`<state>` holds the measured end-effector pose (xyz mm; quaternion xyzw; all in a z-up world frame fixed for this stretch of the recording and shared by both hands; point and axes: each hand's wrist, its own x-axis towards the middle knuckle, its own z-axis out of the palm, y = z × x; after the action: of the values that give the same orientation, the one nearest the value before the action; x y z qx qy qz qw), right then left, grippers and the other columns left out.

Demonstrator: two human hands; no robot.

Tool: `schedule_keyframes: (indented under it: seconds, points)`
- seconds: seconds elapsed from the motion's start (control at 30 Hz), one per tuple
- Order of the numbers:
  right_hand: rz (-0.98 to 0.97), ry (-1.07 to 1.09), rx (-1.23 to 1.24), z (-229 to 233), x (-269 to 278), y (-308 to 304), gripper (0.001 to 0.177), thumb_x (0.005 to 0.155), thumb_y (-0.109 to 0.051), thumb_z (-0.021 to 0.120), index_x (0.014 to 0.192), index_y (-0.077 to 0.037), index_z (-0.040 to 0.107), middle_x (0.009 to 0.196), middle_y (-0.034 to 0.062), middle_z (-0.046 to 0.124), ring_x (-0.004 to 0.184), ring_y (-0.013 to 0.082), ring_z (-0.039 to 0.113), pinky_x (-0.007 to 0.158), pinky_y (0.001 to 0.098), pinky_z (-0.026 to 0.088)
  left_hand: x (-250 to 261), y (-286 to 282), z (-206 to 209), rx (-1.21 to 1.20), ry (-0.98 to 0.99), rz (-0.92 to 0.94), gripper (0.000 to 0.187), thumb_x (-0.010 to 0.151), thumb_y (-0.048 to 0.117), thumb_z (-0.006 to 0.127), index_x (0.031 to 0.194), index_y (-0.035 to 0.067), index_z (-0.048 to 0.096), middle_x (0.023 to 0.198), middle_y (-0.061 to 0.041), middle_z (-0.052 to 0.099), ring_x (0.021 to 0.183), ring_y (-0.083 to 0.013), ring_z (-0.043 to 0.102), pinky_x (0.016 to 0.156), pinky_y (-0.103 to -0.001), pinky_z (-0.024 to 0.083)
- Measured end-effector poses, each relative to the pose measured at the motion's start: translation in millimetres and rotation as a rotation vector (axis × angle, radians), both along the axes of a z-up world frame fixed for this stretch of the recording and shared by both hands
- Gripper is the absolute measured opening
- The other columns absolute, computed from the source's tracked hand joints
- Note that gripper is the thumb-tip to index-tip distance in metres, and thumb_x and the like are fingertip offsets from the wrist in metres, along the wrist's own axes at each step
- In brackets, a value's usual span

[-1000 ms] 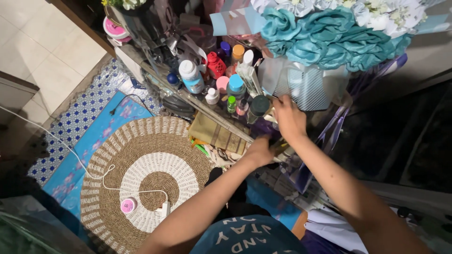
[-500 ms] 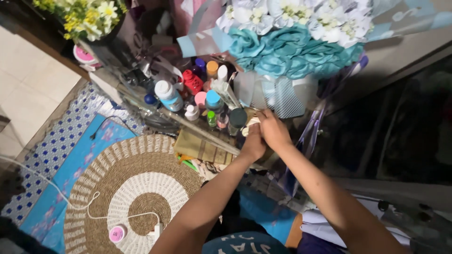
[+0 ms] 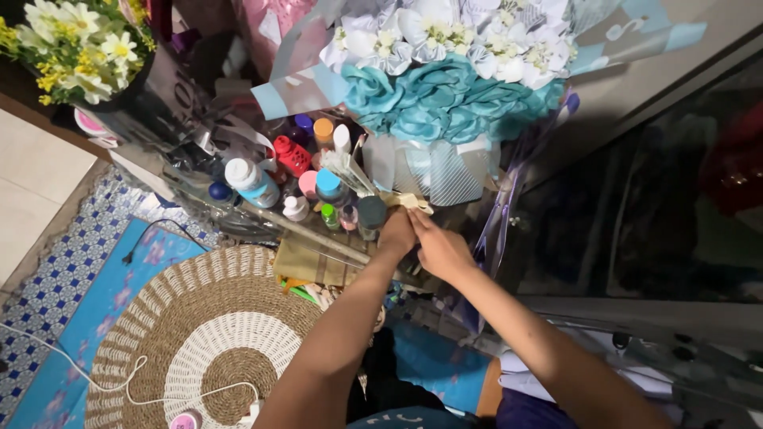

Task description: Arranging pillows, a bolster, and a stuffed toy on a bed, and then tucking in the bedsheets.

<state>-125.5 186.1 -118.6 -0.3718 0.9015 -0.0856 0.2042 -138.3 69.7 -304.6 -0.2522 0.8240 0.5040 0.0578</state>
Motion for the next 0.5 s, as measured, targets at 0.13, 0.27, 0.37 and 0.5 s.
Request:
schedule_keyframes:
  seconds: [0.13,0.27,0.37,0.5]
  points:
    - [0.065,0.092,-0.002,-74,-35,1,0.084,0.074,-0.01,0.069,0.151,-0.003,0.036,0.154,0.0128,0.048,0.107,0.0319,0.068,0.078,0.0468,0.058,3,7,15,-0.01,0.038,0.05,0.036,0.097,0.027,0.055,0.122,0.001,0.06,0.121,-0.03,0.065,0.117,-0.0455,0.061,0.098,-0.05,0.048]
    - [-0.006,0.033,0.165,-108,-55,-8,0.061,0.075,-0.029,0.074,0.131,-0.008,0.061,0.123,0.016,0.071,0.111,0.0318,0.069,0.09,0.0446,0.057,11,24,13,-0.077,0.262,0.141,0.026,0.095,0.015,0.054,0.112,-0.001,0.065,0.111,-0.032,0.067,0.11,-0.0483,0.063,0.097,-0.05,0.05]
    - [-0.055,-0.008,0.168,-207,-87,8,0.037,0.088,-0.038,0.064,0.115,-0.015,0.074,0.12,0.0157,0.075,0.111,0.0327,0.071,0.088,0.0469,0.058,28,29,57,-0.069,0.382,0.188,0.027,0.09,0.008,0.052,0.11,-0.004,0.066,0.108,-0.033,0.067,0.107,-0.0496,0.063,0.095,-0.051,0.05]
    - [-0.098,-0.028,-0.029,-223,-102,-12,0.037,0.087,-0.04,0.066,0.115,-0.016,0.071,0.119,0.016,0.072,0.108,0.0381,0.068,0.085,0.0525,0.054,30,24,57,-0.073,0.495,0.242,0.037,0.089,0.013,0.053,0.118,-0.005,0.065,0.112,-0.035,0.066,0.11,-0.0498,0.062,0.097,-0.05,0.049]
